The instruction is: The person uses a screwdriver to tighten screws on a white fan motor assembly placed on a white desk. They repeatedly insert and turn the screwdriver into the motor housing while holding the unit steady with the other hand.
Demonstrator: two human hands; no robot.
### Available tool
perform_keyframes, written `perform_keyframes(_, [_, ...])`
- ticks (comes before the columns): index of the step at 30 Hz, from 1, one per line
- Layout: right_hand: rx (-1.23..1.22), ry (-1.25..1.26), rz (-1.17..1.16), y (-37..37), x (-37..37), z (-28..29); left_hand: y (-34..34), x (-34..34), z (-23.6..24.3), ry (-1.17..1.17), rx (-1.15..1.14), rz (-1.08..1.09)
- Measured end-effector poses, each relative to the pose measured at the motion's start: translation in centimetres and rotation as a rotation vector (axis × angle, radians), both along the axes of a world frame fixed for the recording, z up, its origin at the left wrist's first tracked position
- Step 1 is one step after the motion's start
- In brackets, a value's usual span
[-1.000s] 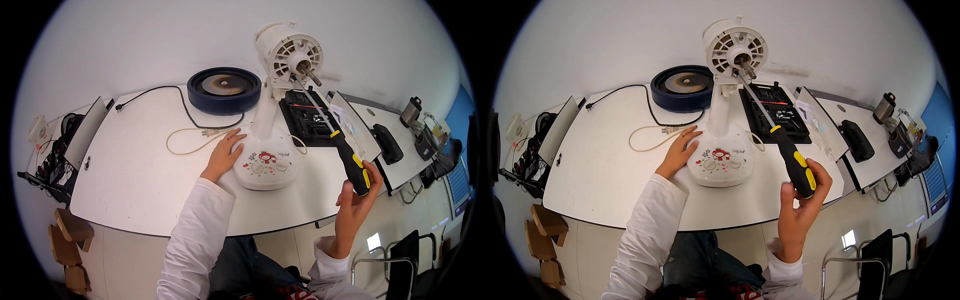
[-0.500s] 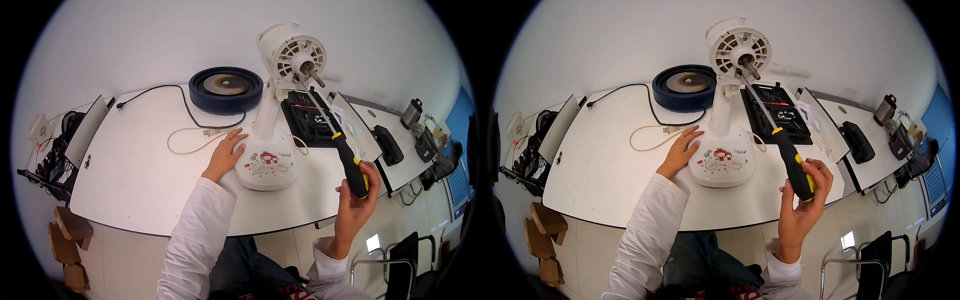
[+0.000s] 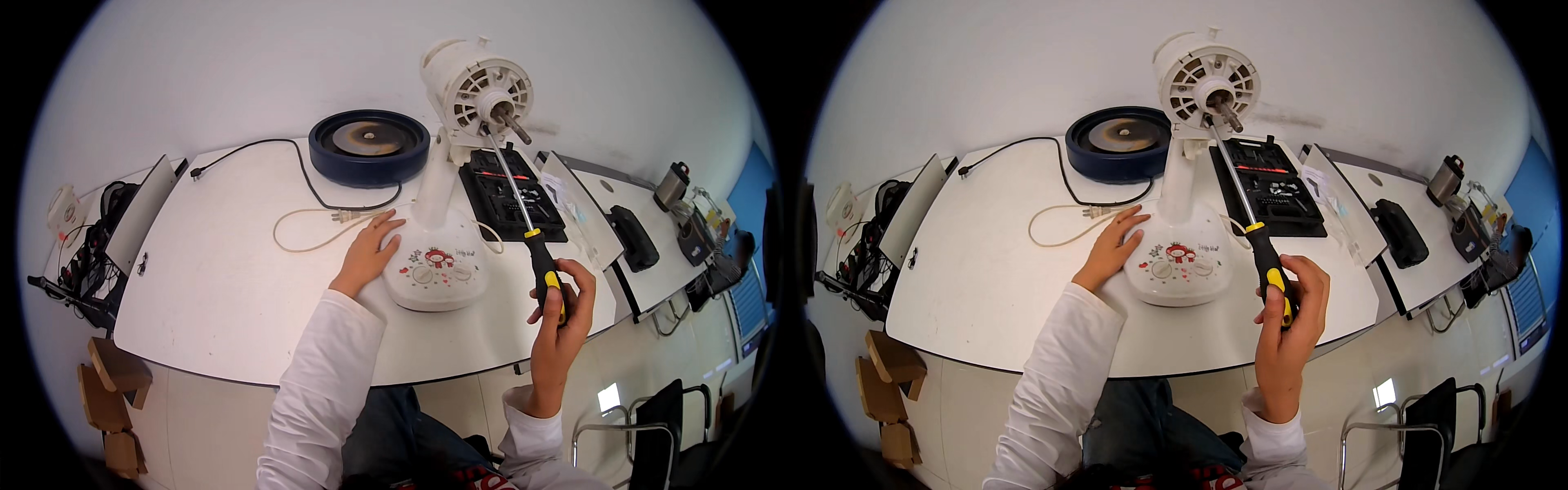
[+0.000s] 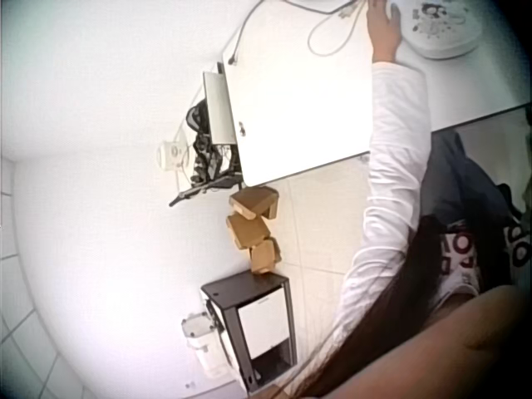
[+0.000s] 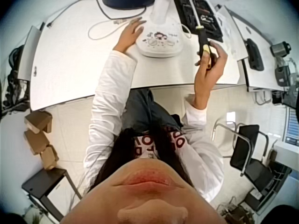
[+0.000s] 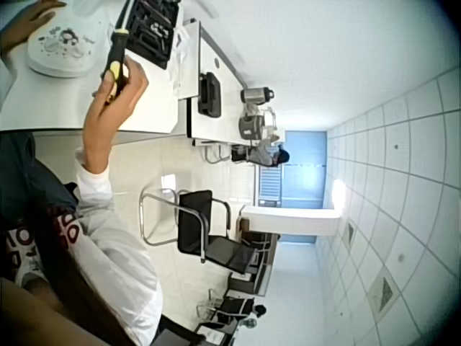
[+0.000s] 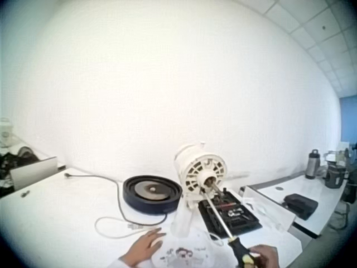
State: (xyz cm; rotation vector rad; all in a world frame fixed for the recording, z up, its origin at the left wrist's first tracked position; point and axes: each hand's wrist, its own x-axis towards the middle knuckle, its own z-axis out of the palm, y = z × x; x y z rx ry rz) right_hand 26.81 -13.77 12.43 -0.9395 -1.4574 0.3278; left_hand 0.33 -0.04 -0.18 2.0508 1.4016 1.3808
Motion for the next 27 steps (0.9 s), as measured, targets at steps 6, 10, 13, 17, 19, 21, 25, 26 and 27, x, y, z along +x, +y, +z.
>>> perform_keyframes(6, [-0.045,0.019,0.008,0.17,-0.02,-0.24,-0.1,0.1,0.18,-0.006,-0.004,-0.007])
perform_keyframes(10, [-0.059,-0.101,-0.091,0.23,0.08,-0.44,-0.1,-0.03,0.11,0.006,-0.006,0.008])
perform_keyframes(13, [-0.068,-0.073,-0.097,0.18,0.0,-0.32,-0.12,-0.03,0.2,0.013,-0.006,0.009])
perform_keyframes(17, [-0.041,-0.089,-0.115,0.21,0.2,-0.4,-0.14,0.12,0.41,-0.007,-0.027,-0.003])
perform_keyframes(19, [-0.031,-0.092,-0.117,0.19,0.25,-0.41,-0.12,0.05,0.33,-0.001,-0.024,0.002])
perform_keyframes(21, [-0.028,-0.087,-0.109,0.25,0.28,-0.38,-0.15,-0.03,0.3,0.003,-0.021,0.006])
perform_keyframes(25, [-0.028,-0.081,-0.097,0.25,0.24,-0.23,-0.07,-0.08,0.29,0.005,-0.025,0.004])
perform_keyframes(26, [-0.029,-0.084,-0.099,0.22,0.26,-0.21,-0.03,-0.06,0.27,0.005,-0.028,0.002])
perform_keyframes(27, [-0.03,-0.086,-0.099,0.19,0.27,-0.18,-0.03,-0.07,0.27,0.007,-0.029,0.001])
